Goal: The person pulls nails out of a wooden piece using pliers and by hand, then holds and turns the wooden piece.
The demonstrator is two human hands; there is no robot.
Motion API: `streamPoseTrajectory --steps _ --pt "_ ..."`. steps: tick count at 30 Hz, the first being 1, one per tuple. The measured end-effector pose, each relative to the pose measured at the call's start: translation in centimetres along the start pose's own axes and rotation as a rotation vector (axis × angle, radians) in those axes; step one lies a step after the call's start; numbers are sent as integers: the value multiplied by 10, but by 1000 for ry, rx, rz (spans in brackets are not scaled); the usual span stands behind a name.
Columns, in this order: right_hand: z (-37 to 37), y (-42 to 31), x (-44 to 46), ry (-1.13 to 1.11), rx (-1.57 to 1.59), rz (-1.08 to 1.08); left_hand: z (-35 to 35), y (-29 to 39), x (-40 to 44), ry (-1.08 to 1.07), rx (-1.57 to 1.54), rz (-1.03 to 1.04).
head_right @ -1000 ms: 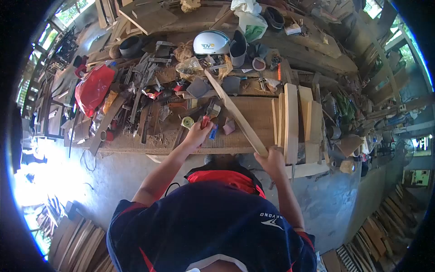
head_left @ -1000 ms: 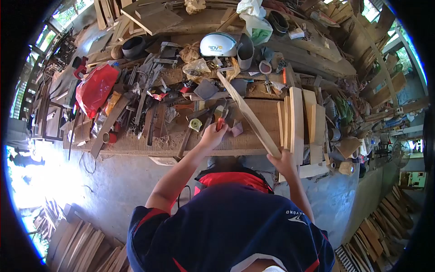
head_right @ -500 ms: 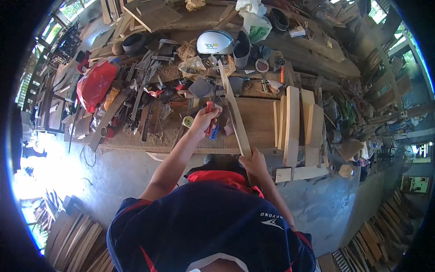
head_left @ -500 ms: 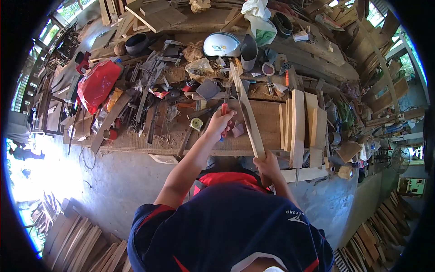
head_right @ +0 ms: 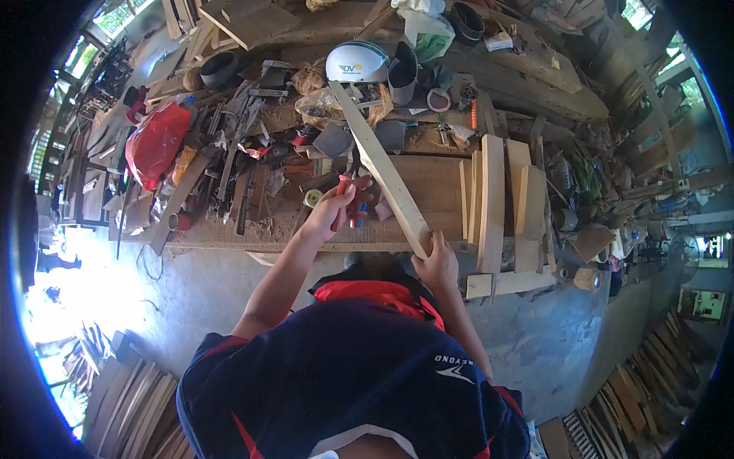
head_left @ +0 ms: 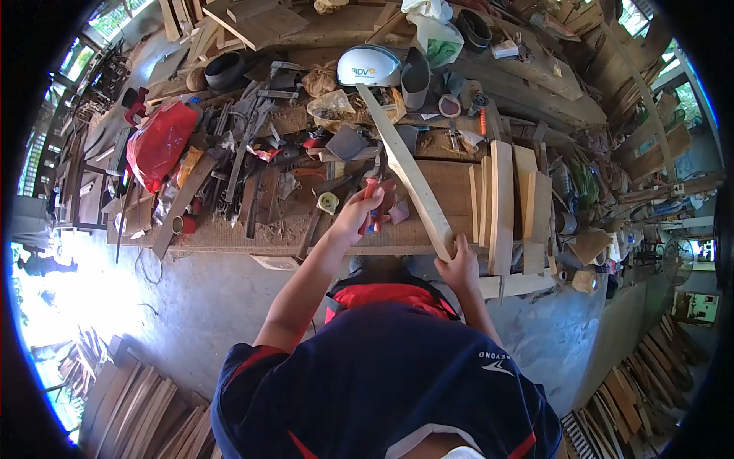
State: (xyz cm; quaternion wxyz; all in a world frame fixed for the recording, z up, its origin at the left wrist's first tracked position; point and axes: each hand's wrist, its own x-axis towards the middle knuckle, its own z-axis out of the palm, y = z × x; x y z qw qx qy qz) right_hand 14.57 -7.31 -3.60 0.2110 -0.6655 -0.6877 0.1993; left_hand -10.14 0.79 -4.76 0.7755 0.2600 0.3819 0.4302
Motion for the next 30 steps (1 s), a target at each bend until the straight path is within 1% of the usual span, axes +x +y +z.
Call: streamPoseTrajectory --steps 2,4,6,8,11,14,16,17,19,20,22,23,25,26,28,30 --pt "0 0 0 -14 5 6 4 -3 1 -4 -1 6" --pt "1 1 0 -27 9 12 9 -4 3 0 -106 27" --pt "4 3 -2 0 27 17 13 -3 2 16 -108 37" --pt "2 3 -3 -18 16 45 13 -3 2 33 -109 46" --pt "3 7 -3 -47 11 72 11 -6 4 -7 -92 5" --pt "6 9 -4 -77 36 98 16 -10 8 47 -122 14" --pt "6 8 -6 -97 51 126 22 -12 11 160 -161 0" --pt "7 6 -7 -91 64 125 25 -13 11 160 -162 1" --pt "8 7 -10 -85 76 122 33 -10 10 281 -126 40" --pt "10 9 -12 -56 58 107 31 -13 13 280 -126 41" --pt "13 12 -14 -26 41 95 25 -18 18 192 -219 -105" --pt "14 13 -16 -49 13 120 23 -21 21 191 -218 -109" --pt "18 17 -21 -74 -16 150 25 -19 20 75 -493 -251" --pt "22 20 -24 -62 -38 133 22 -22 23 75 -493 -256" --pt "26 22 -29 -50 -61 121 18 -30 29 -13 -455 -315" --pt "28 22 -33 -162 8 235 21 -40 31 5 -460 -307"
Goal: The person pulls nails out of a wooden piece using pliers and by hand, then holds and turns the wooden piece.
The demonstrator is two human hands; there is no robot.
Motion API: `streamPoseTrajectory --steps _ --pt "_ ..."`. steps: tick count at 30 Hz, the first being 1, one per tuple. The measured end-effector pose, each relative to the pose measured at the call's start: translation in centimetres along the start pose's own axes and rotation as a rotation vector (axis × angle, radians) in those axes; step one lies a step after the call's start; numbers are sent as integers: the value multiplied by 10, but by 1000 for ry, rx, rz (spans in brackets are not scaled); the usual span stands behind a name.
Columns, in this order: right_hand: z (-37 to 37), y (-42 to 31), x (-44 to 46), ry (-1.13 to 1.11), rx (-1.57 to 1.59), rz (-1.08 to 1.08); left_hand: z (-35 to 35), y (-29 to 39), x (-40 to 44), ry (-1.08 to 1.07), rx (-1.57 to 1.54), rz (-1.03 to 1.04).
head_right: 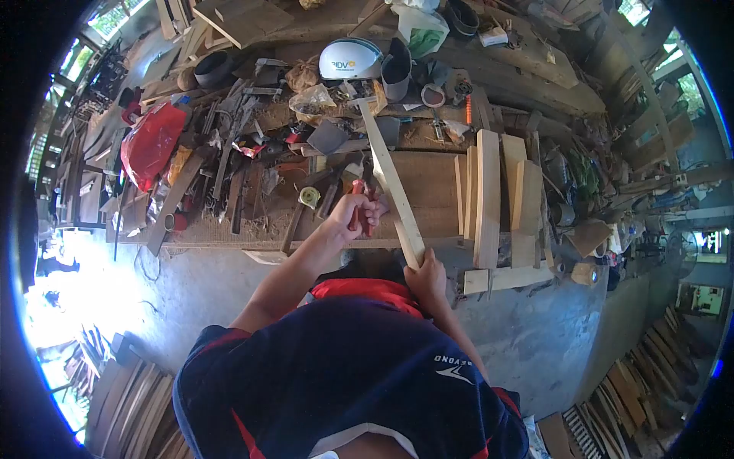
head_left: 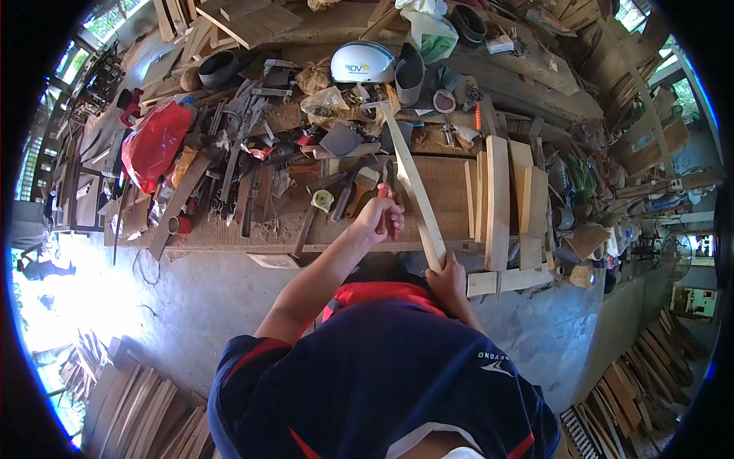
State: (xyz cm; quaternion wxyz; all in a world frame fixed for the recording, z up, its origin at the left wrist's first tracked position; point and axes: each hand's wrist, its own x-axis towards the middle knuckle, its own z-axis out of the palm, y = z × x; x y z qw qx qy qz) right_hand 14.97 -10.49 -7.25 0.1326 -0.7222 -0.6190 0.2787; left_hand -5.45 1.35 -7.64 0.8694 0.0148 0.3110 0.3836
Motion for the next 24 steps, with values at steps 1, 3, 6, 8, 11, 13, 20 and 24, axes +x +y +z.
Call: streamPoseTrajectory --steps 1,3,6,8,11,13,20,24 --pt "1 1 -1 1 0 2 1 -4 2 16 -9 16" --pt "2 0 -6 15 82 -2 3 -9 5 -41 -31 -1" --pt "-5 -7 -10 18 186 58 24 -13 -3 -45 -7 63" --pt "-4 -2 -11 25 226 71 35 -15 -5 -30 17 61" --pt "-1 7 -11 27 289 83 41 -17 -1 -31 49 42" --pt "1 12 -11 28 313 83 46 -16 0 -49 61 22" --pt "6 27 -9 -35 481 44 47 -15 2 -104 94 -14" --pt "1 25 -7 -143 597 102 50 -10 -1 -94 111 -43"
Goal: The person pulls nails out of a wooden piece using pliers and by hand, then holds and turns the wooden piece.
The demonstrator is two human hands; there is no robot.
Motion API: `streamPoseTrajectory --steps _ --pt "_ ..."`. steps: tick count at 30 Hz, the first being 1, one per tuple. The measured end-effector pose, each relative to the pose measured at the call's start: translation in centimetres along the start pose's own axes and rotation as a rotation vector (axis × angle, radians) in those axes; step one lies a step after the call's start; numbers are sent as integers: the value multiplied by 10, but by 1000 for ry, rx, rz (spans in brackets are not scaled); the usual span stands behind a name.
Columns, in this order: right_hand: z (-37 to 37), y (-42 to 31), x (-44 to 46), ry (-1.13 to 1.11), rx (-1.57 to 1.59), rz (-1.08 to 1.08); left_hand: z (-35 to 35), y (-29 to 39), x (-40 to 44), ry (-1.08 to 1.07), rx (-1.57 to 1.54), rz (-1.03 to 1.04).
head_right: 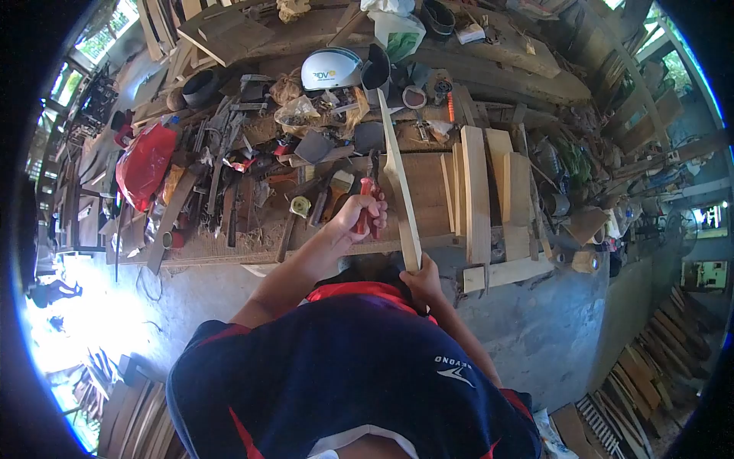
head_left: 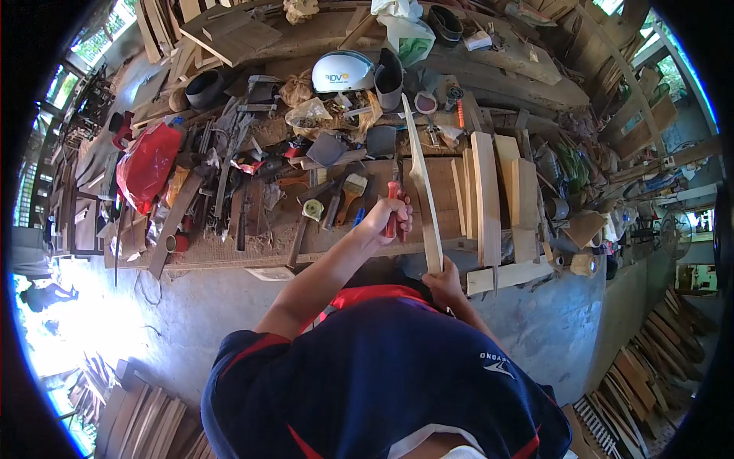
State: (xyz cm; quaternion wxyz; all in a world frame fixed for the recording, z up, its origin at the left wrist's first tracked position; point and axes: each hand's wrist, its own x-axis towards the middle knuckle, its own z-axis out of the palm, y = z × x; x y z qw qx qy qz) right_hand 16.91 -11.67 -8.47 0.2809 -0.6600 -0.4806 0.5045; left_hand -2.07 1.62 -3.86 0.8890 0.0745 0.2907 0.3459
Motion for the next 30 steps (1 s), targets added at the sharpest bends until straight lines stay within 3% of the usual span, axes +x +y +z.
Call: streamPoseTrajectory --steps 4,7,13,15,16,18,19,21,25,27,29,30 --pt "-1 -7 -1 4 8 13 -7 6 2 -1 32 -19" --pt "-1 -5 4 -70 131 141 -9 11 5 98 180 -18" --pt "6 -8 5 55 53 -91 6 9 -2 207 250 32" --pt "-3 -25 3 -107 280 144 -2 9 2 234 325 41" --pt "-7 -25 8 -105 281 143 -6 11 1 233 326 41" --pt "-25 -20 19 -358 626 297 -16 16 -4 156 401 15" --pt "-33 -18 24 -356 630 297 -10 21 -10 156 404 11" --pt "-41 -15 35 -677 859 180 4 30 -26 -42 328 -27" --pt "-41 -50 53 -868 926 10 19 39 -42 -109 425 -126" --pt "-45 -76 58 -806 902 42 15 36 -39 -342 396 -90" --pt "-48 -107 62 -639 841 -122 15 33 -37 -375 374 -116" --pt "-49 -121 62 -657 852 -155 14 32 -37 -404 349 -137"
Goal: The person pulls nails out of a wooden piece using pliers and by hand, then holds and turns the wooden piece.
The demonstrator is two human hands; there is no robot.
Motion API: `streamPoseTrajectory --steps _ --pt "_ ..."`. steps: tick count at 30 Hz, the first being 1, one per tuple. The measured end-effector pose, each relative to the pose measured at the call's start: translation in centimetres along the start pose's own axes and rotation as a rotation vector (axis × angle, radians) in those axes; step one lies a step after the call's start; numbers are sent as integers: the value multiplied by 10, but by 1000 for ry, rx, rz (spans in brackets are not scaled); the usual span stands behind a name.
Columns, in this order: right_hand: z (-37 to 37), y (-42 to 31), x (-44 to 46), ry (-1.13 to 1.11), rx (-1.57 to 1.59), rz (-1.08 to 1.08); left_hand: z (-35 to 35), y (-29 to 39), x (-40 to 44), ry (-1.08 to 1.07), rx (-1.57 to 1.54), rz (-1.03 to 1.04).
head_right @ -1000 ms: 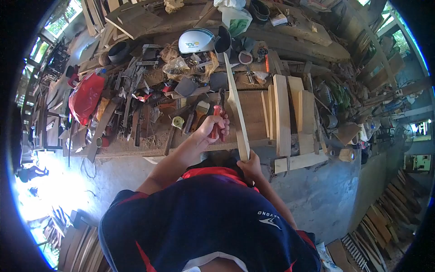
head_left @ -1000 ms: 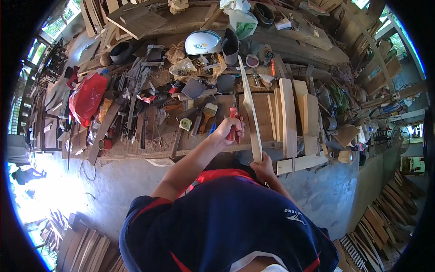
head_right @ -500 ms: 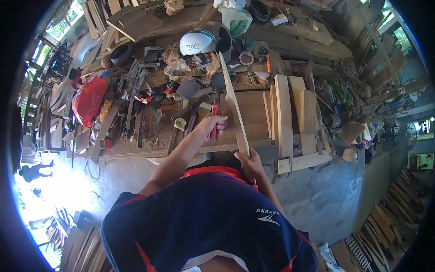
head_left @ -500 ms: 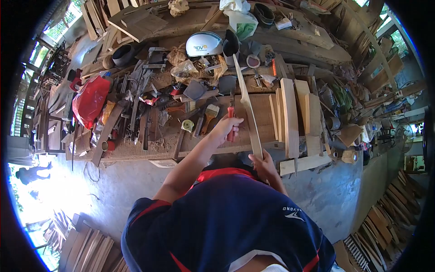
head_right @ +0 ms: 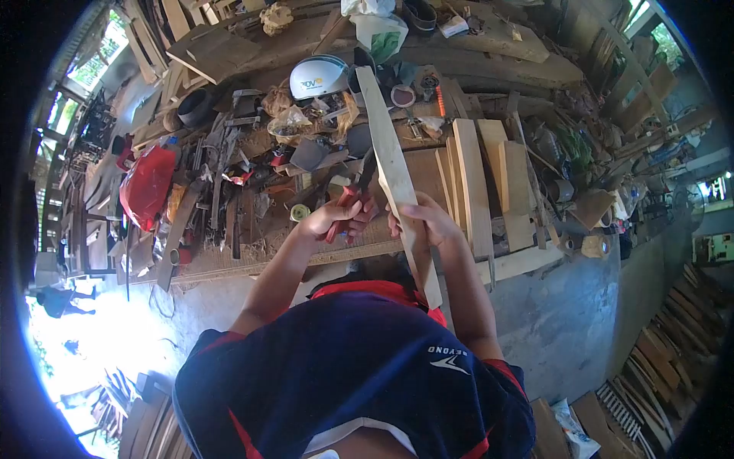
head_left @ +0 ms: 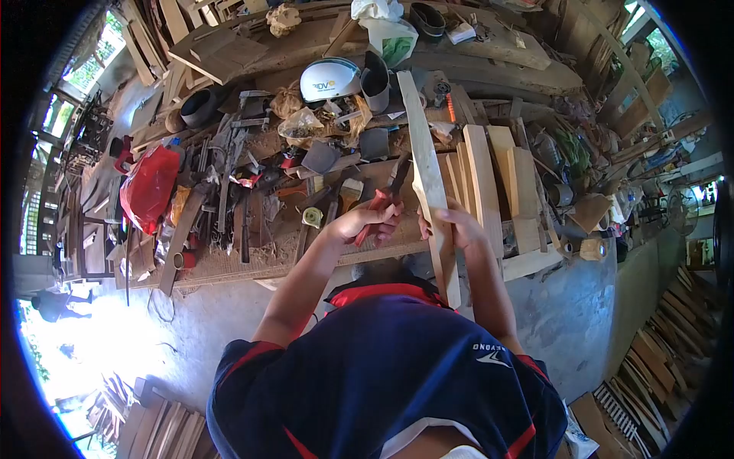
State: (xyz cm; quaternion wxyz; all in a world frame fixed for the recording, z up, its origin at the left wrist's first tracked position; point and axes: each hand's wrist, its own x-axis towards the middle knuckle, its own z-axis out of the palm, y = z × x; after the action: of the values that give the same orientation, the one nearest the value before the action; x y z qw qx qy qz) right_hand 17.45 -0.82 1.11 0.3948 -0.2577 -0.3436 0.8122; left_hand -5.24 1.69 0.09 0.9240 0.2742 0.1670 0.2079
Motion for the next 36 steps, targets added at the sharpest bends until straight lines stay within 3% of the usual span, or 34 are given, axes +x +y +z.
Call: streamPoseTrajectory --steps 1,3,10,17,23,25,28,33,35,36 --pt "10 -5 1 2 -2 -2 -2 -2 1 -3 1 0" --pt "27 -9 6 312 -506 11 -2 -4 1 166 329 100" --pt "38 3 8 608 -615 -13 10 -15 6 484 509 105" --pt "29 13 11 685 -656 -82 16 -19 13 610 593 41" --pt "22 13 13 697 -733 -60 9 -27 22 614 610 124" --pt "24 9 12 679 -658 -43 11 -24 20 587 543 43" --pt "28 1 7 631 -611 -47 24 -15 13 477 489 124" --pt "15 0 1 470 -522 -69 27 -7 0 427 405 90" --pt "17 4 5 579 -749 -110 28 -12 2 424 329 74" --pt "21 6 5 584 -748 -107 26 -17 6 527 328 91"
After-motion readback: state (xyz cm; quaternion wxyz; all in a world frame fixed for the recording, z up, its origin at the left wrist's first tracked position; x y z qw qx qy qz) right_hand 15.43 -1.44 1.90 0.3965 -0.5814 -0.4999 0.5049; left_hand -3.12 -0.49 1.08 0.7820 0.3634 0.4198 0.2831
